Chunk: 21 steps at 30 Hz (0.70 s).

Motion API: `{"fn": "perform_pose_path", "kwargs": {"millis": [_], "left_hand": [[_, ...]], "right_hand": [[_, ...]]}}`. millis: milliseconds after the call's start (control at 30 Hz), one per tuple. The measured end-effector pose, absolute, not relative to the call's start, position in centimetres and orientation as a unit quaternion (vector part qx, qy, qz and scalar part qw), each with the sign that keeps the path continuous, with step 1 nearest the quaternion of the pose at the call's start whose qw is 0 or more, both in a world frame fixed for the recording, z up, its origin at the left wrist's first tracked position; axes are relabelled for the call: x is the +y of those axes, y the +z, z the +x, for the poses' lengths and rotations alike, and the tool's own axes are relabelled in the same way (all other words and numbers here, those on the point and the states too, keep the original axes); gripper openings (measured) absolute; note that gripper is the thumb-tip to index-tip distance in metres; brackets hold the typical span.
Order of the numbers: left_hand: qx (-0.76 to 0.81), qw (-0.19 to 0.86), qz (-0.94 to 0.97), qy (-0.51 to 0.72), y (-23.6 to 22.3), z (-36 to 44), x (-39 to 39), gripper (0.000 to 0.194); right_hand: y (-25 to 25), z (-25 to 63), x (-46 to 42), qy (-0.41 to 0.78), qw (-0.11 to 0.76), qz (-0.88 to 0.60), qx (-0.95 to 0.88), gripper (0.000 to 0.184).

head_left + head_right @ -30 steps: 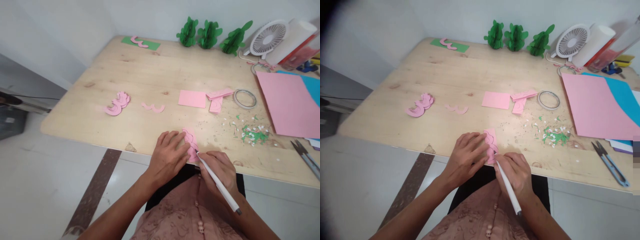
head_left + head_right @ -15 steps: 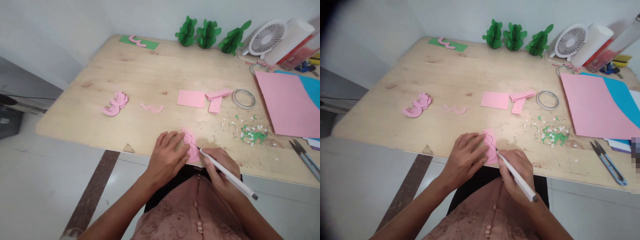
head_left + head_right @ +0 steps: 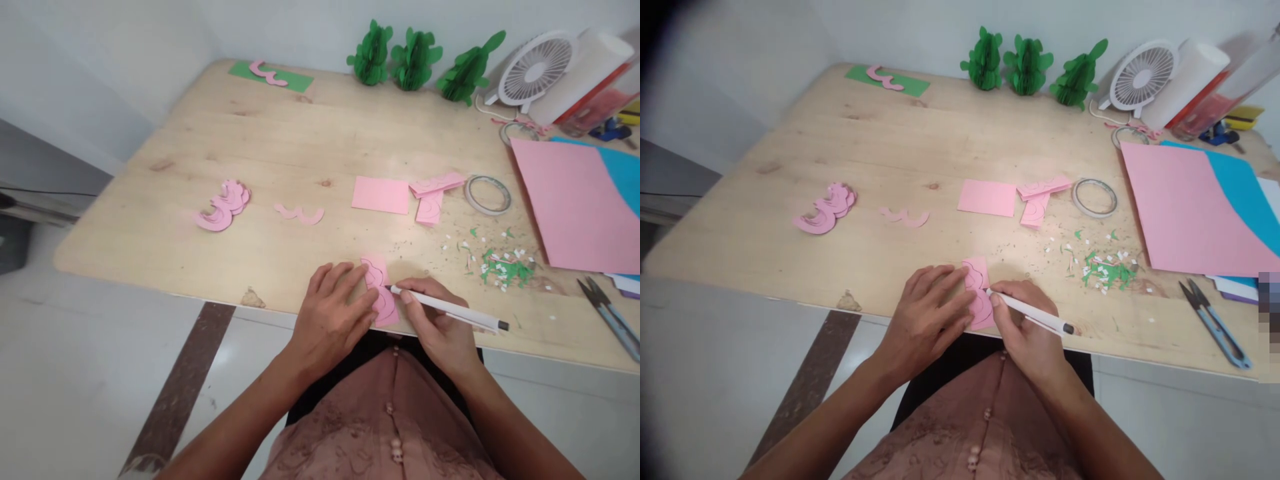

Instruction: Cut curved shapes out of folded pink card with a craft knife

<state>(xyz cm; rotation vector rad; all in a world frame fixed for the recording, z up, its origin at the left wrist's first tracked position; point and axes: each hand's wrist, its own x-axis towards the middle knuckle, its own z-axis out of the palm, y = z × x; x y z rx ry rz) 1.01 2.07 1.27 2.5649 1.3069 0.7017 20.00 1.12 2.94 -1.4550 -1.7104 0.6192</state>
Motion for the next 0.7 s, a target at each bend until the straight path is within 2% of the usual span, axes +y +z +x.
{"fn": "perform_pose_path", "kwargs": {"millis": [700], "left_hand": [[0.441, 0.091, 0.861, 0.237, 1.2, 0.96, 2.06, 0.02]], "right_hand": [[3.0, 20.12, 1.11, 0.217, 0.384, -0.555, -0.705, 0.011]]}}
